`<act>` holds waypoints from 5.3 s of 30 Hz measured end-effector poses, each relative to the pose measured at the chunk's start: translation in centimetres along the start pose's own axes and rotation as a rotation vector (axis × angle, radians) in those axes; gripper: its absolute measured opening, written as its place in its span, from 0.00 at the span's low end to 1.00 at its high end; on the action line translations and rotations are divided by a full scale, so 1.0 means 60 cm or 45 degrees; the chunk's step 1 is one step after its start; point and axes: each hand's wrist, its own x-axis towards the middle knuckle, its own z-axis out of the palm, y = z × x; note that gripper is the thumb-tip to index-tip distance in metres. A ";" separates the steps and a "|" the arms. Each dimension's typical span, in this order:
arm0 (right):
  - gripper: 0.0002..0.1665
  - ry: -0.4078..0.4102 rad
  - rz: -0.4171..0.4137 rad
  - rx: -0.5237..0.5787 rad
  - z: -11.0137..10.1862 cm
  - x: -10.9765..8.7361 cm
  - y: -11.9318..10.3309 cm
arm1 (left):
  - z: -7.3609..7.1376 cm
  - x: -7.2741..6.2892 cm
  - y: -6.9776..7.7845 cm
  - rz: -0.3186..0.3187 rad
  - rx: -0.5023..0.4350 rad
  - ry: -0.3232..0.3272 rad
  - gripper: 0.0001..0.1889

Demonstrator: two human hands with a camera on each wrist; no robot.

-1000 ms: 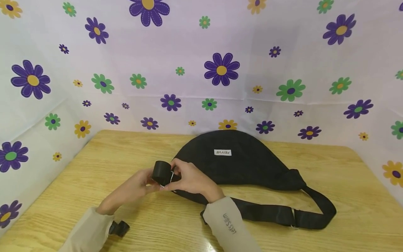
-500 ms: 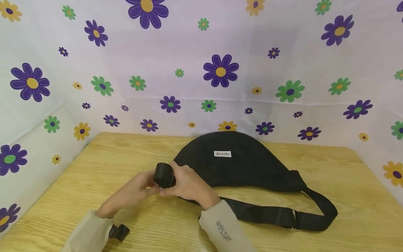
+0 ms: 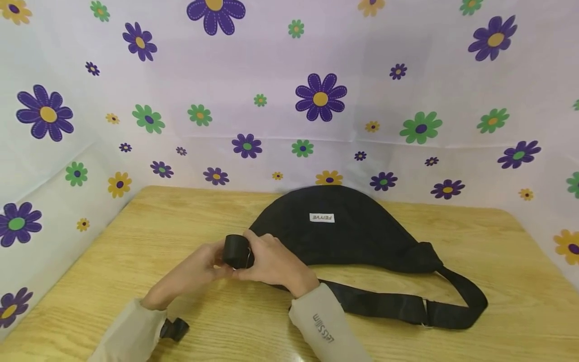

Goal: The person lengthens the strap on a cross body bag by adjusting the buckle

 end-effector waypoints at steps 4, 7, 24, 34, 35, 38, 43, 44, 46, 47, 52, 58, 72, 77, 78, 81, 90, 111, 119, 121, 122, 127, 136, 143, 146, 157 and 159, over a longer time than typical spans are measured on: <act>0.27 0.000 -0.007 -0.087 0.000 0.000 -0.002 | 0.000 0.000 -0.002 0.020 0.028 -0.001 0.14; 0.27 -0.003 -0.029 -0.122 -0.001 0.001 -0.003 | -0.002 0.001 -0.005 0.045 0.038 -0.011 0.13; 0.27 -0.032 0.040 -0.185 -0.024 -0.011 0.000 | -0.002 0.005 -0.002 0.062 0.094 -0.009 0.16; 0.37 -0.053 0.152 -0.200 -0.062 -0.036 0.007 | -0.007 0.002 -0.005 -0.028 0.122 -0.005 0.18; 0.36 -0.050 0.144 -0.196 -0.065 -0.039 0.010 | -0.007 0.002 -0.005 -0.031 0.127 -0.001 0.19; 0.31 -0.045 0.123 -0.196 -0.073 -0.048 0.014 | -0.008 0.003 -0.003 -0.033 0.127 0.008 0.19; 0.25 -0.043 0.100 -0.196 -0.086 -0.065 0.027 | -0.008 0.002 -0.003 -0.025 0.127 0.013 0.18; 0.23 -0.040 0.096 -0.190 -0.088 -0.068 0.029 | -0.008 0.002 -0.004 -0.026 0.134 0.016 0.18; 0.22 -0.037 0.084 -0.181 -0.094 -0.074 0.033 | -0.009 0.002 -0.005 -0.030 0.147 0.024 0.18; 0.21 -0.036 0.076 -0.176 -0.097 -0.077 0.034 | -0.010 0.001 -0.005 -0.037 0.149 0.028 0.18; 0.22 -0.032 0.079 -0.190 -0.110 -0.091 0.040 | -0.012 0.001 -0.005 -0.054 0.139 0.035 0.18; 0.23 -0.030 0.090 -0.170 -0.120 -0.106 0.046 | -0.011 0.003 -0.004 -0.054 0.138 0.033 0.18; 0.21 -0.013 0.068 -0.160 -0.140 -0.130 0.058 | -0.021 -0.002 -0.006 -0.145 0.131 0.050 0.19; 0.21 0.000 0.058 -0.177 -0.148 -0.140 0.062 | -0.021 0.000 -0.006 -0.112 0.152 0.065 0.17; 0.21 -0.002 0.064 -0.181 -0.149 -0.142 0.062 | -0.020 0.001 -0.005 -0.104 0.152 0.069 0.16; 0.21 -0.002 0.084 -0.188 -0.150 -0.148 0.065 | -0.017 0.006 -0.004 -0.079 0.159 0.076 0.14; 0.22 -0.020 0.140 -0.164 -0.143 -0.139 0.066 | -0.021 -0.003 0.002 -0.209 0.167 0.101 0.21; 0.22 0.016 0.107 -0.143 -0.143 -0.139 0.068 | 0.058 0.102 0.098 0.149 0.196 -0.005 0.22; 0.20 0.014 0.110 -0.135 -0.144 -0.135 0.068 | 0.092 0.136 0.104 0.082 0.194 -0.086 0.26; 0.20 0.011 0.107 -0.130 -0.144 -0.134 0.068 | 0.096 0.139 0.103 0.071 0.181 -0.087 0.26; 0.20 0.007 0.109 -0.129 -0.144 -0.134 0.069 | 0.099 0.140 0.103 0.064 0.179 -0.085 0.25; 0.19 -0.017 0.145 -0.120 -0.144 -0.135 0.070 | 0.107 0.142 0.099 0.024 0.183 -0.072 0.23; 0.23 -0.064 0.184 -0.013 -0.154 -0.147 0.070 | 0.109 0.143 0.102 0.026 0.208 -0.078 0.21; 0.24 -0.232 0.308 0.287 -0.180 -0.163 0.088 | 0.111 0.139 0.098 0.044 0.183 -0.048 0.19; 0.19 -0.285 0.350 0.400 -0.188 -0.172 0.101 | 0.113 0.138 0.096 0.037 0.170 -0.046 0.19; 0.09 -0.334 0.360 0.644 -0.195 -0.184 0.122 | 0.118 0.135 0.094 0.023 0.129 -0.100 0.25; 0.09 -0.331 0.349 0.669 -0.195 -0.184 0.125 | 0.119 0.135 0.093 0.028 0.121 -0.099 0.25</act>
